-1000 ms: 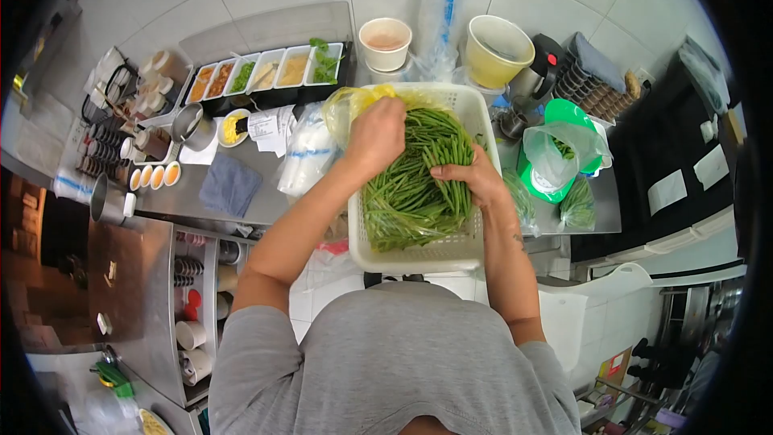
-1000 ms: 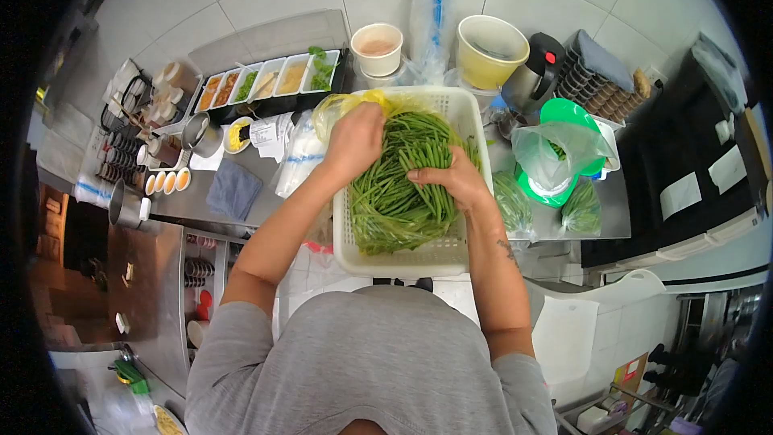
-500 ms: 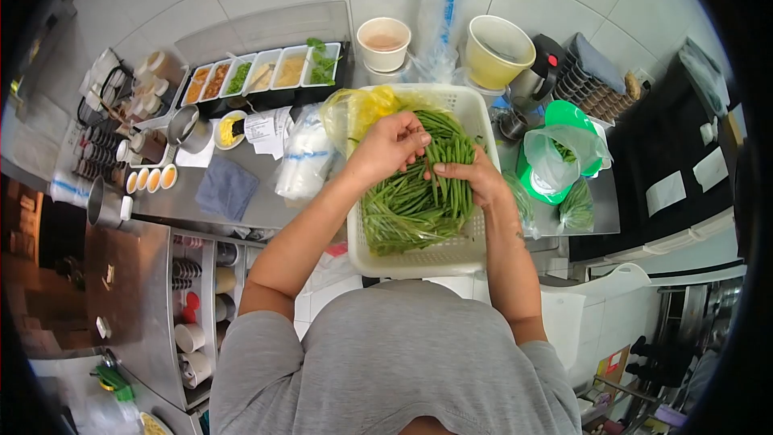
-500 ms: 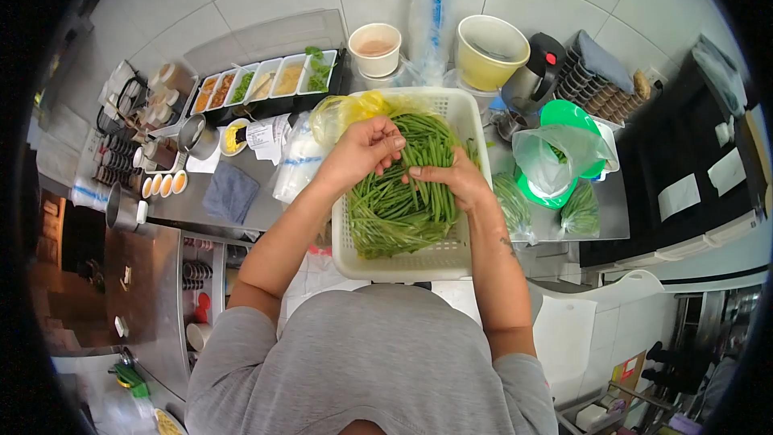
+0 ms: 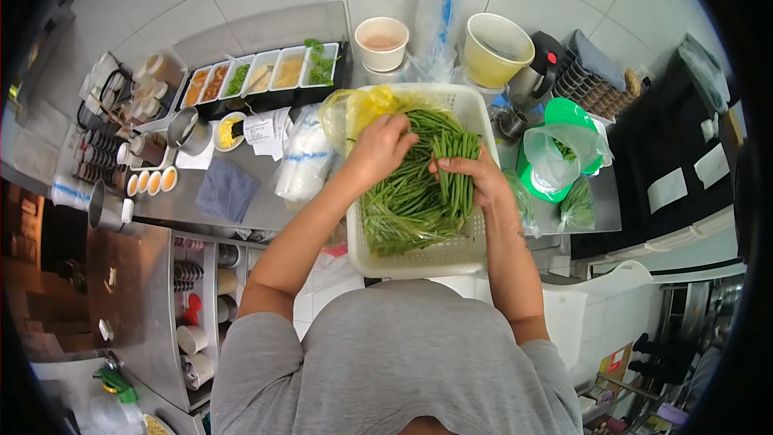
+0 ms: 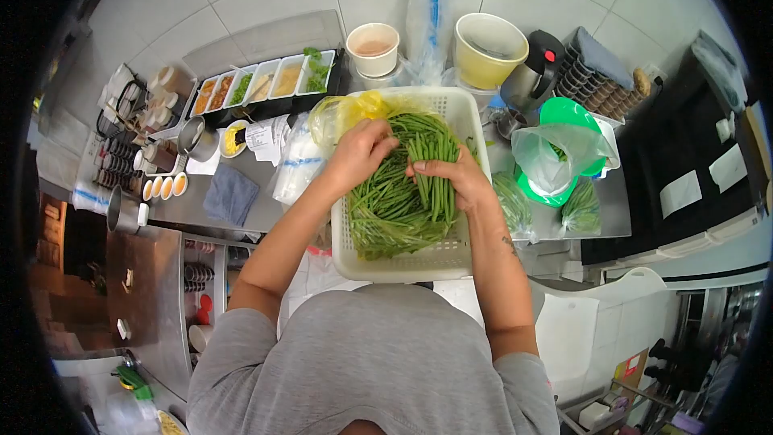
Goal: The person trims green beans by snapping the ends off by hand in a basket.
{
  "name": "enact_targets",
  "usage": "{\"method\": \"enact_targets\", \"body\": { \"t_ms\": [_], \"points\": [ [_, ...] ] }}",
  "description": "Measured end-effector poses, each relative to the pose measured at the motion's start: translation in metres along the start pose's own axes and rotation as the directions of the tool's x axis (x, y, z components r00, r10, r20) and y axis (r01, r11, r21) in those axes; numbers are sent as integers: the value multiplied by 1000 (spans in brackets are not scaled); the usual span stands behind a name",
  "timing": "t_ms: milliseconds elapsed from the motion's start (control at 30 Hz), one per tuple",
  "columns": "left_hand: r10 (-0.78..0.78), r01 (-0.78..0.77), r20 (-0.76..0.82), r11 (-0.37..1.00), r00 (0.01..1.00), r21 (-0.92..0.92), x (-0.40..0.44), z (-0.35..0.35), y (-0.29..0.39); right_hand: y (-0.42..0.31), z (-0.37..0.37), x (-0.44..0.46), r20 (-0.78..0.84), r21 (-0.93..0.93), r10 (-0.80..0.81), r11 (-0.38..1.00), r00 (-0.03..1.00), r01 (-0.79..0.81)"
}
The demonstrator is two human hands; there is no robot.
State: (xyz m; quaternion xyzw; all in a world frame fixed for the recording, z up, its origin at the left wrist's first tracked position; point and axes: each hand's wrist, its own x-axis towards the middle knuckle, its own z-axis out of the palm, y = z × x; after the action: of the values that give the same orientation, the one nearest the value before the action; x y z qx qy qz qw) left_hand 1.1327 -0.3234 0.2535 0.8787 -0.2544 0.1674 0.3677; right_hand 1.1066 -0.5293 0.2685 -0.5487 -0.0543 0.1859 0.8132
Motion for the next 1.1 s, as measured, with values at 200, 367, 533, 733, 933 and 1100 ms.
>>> {"method": "enact_targets", "body": {
  "t_ms": [200,367,533,733,933,1100],
  "points": [
    [-94,88,-23,981,995,-175,-12,0,17,-4,-1,0,-26,119,-23,993,999,26],
    [-198,253,170,871,965,-421,-1,-12,39,2,-3,2,12,26,-5,1000,1000,5],
    [104,-99,21,978,994,-186,0,-5,40,2,1,0,14,-40,-5,999,1000,5],
    [318,-297,-181,945,930,136,-4,18,48,2,-2,3,-27,37,28,999,999,-27],
    [-477,364,-237,843,846,-396,10,41,44,3,6,-4,-34,-80,-36,996,999,33],
    [-191,95,-234,925,953,-367,10,13,29,-1,-9,1,3,246,-112,963,994,108]
  ]
}}
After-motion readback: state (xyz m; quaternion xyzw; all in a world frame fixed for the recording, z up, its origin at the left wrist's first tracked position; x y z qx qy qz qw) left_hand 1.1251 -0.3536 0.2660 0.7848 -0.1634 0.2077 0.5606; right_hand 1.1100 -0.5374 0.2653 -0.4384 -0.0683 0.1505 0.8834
